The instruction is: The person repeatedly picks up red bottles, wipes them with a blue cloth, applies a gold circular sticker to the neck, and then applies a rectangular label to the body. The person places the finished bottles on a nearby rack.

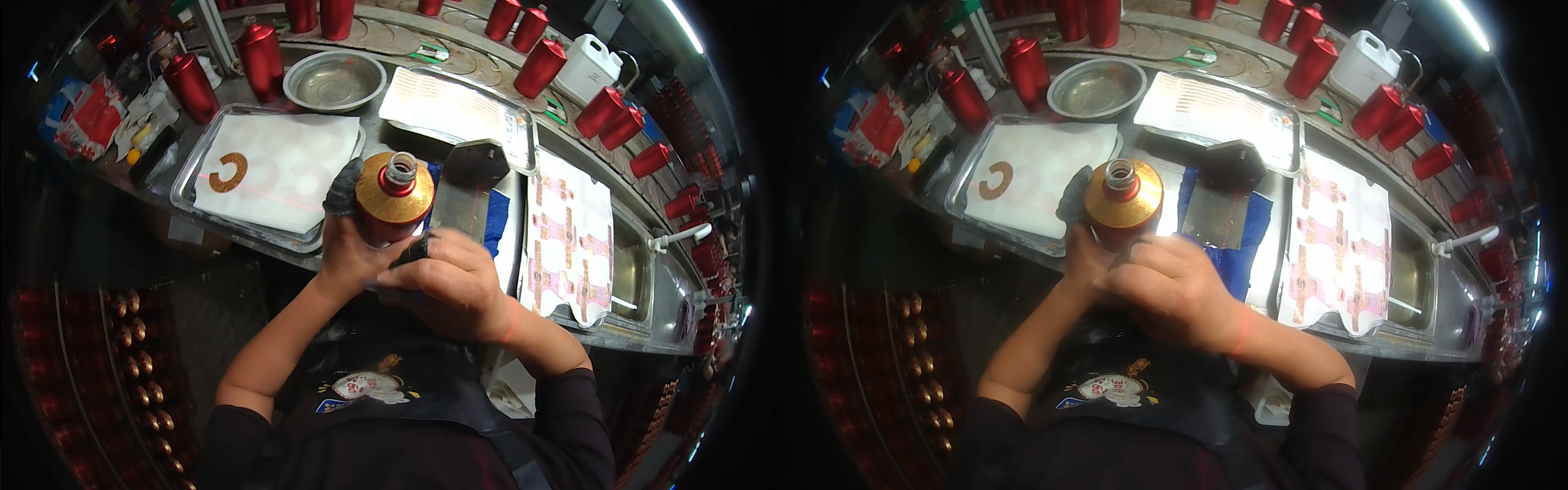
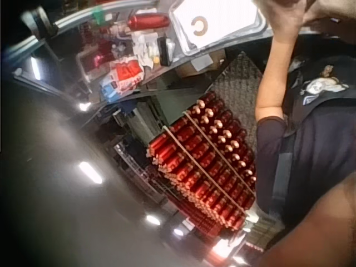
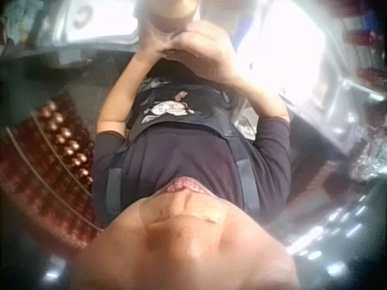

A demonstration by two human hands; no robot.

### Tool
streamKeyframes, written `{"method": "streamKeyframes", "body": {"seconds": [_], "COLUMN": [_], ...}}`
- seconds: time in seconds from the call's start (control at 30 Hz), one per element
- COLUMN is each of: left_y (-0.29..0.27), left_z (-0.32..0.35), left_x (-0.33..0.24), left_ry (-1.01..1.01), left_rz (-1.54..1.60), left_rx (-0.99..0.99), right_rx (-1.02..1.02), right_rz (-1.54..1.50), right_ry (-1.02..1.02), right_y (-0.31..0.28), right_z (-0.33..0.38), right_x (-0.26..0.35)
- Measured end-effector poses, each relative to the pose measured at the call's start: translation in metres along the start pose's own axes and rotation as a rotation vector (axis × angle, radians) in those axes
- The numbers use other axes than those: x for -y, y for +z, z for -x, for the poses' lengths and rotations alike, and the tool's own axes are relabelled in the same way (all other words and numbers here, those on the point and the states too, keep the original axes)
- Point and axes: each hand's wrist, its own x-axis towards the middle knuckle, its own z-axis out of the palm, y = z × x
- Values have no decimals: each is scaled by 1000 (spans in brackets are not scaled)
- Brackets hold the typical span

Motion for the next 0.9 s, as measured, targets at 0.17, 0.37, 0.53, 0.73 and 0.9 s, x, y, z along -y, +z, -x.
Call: {"method": "streamKeyframes", "body": {"seconds": [0.17, 0.37, 0.53, 0.73, 0.9], "left_y": [-19, 13, 76, 91, 87], "left_z": [-36, -71, -58, -63, -64], "left_x": [-27, -72, -65, -52, -51], "left_ry": [-109, -479, -621, -757, -544], "left_rz": [11, 532, 359, 228, -66], "left_rx": [30, 317, 598, 566, 543], "right_rx": [-506, -166, -255, -233, -126], "right_rz": [-653, -66, 236, 181, 210], "right_ry": [833, 827, 664, 756, 830], "right_y": [-38, -34, -7, -10, -11], "right_z": [40, 103, 152, 160, 143], "right_x": [-7, 8, 11, -7, -14]}}
